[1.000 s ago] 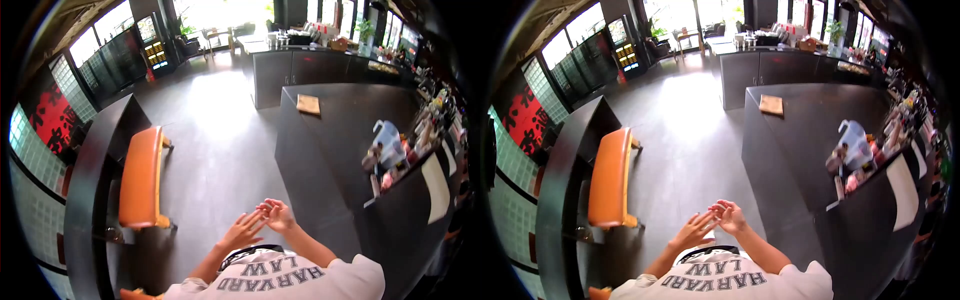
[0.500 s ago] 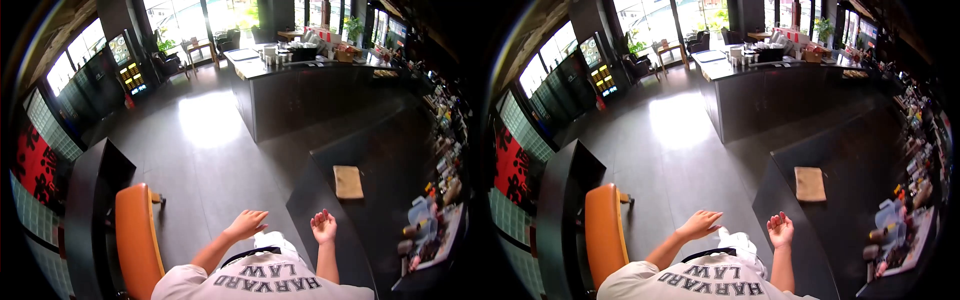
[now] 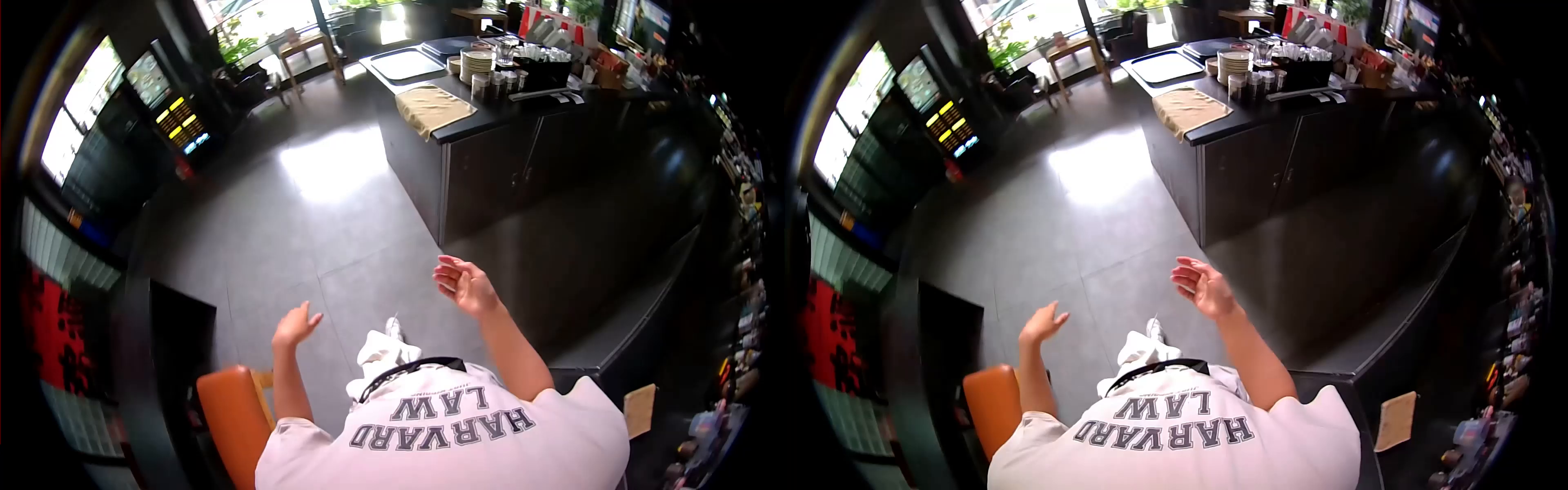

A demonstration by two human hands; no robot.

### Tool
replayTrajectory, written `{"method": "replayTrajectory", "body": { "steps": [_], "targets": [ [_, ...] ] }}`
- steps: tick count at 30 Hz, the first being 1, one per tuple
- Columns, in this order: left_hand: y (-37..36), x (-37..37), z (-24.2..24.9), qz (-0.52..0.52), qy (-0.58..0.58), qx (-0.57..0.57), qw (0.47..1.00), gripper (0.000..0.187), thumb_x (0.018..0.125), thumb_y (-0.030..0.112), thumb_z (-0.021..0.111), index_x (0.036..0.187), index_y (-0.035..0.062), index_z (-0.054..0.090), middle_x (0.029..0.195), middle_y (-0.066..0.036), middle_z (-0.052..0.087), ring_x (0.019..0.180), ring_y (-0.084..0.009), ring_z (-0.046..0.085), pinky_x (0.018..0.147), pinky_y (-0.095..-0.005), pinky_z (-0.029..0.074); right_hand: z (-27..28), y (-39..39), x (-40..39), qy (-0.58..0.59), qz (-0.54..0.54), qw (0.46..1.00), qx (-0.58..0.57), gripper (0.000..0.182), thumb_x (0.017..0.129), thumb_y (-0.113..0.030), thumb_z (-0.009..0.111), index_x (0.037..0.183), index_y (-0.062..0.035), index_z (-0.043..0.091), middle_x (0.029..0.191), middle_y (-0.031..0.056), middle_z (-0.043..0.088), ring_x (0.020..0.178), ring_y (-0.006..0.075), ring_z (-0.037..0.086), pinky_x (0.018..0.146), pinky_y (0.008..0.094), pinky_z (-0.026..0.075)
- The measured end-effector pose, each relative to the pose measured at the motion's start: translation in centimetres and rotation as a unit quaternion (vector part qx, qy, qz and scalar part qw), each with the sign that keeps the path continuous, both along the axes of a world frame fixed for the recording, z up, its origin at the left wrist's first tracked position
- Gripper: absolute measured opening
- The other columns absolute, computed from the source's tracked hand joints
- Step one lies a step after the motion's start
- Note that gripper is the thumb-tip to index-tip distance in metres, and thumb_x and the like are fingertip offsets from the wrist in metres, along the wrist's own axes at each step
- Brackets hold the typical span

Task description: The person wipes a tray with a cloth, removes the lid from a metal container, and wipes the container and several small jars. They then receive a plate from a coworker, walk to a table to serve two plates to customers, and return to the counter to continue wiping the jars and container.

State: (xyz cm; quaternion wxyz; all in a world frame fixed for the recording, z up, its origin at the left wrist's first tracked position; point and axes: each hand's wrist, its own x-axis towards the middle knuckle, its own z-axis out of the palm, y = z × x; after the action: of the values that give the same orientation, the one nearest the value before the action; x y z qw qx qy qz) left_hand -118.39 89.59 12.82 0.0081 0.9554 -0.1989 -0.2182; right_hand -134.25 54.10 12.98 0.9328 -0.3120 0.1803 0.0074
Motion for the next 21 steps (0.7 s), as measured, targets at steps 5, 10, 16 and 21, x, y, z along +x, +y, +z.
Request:
{"method": "replayTrajectory", "body": {
  "steps": [5,10,16,21],
  "targets": [
    [-11.2,20.3,2.7,-0.071,-0.141,-0.136,0.978,0.051,0.089,0.039,0.05,0.124,0.0023,0.046,0.109,-0.018,0.057,0.102,-0.0321,0.054,0.084,-0.0392,0.044,-0.5,-6.1,11.4,0.037,-0.092,0.993,0.057,0.037,0.082,-0.024,0.047,0.115,-0.0092,0.055,0.108,0.0069,0.06,0.101,0.0185,0.055,0.087,0.0339,0.039],
    [-29.9,37.3,0.5,-0.169,-0.063,-0.382,0.906,0.04,0.088,0.029,0.053,0.118,0.0034,0.051,0.111,-0.018,0.056,0.107,-0.0324,0.052,0.089,-0.0387,0.042,-1.9,-15.7,17.6,-0.001,-0.268,0.962,0.056,0.037,0.081,-0.025,0.05,0.114,-0.0083,0.055,0.11,0.0064,0.059,0.102,0.0175,0.056,0.083,0.0326,0.043],
    [-48.8,45.0,-2.5,-0.35,-0.1,-0.314,0.877,0.043,0.079,0.03,0.061,0.115,0.0065,0.052,0.12,-0.016,0.051,0.107,-0.0313,0.052,0.088,-0.0388,0.043,-6.3,-24.5,31.0,0.111,-0.346,0.93,-0.056,0.032,0.085,-0.024,0.051,0.111,-0.0073,0.057,0.105,0.0042,0.061,0.097,0.0143,0.056,0.083,0.0276,0.041],
    [-59.1,56.0,-5.2,-0.299,-0.201,-0.329,0.873,0.052,0.077,0.033,0.063,0.115,0.0038,0.047,0.117,-0.019,0.049,0.102,-0.0348,0.052,0.083,-0.0438,0.045,-9.1,-28.7,43.4,0.175,-0.439,0.881,0.014,0.029,0.082,-0.026,0.056,0.104,-0.0073,0.057,0.101,0.0071,0.06,0.097,0.0182,0.054,0.09,0.0352,0.038]
  ]
}}
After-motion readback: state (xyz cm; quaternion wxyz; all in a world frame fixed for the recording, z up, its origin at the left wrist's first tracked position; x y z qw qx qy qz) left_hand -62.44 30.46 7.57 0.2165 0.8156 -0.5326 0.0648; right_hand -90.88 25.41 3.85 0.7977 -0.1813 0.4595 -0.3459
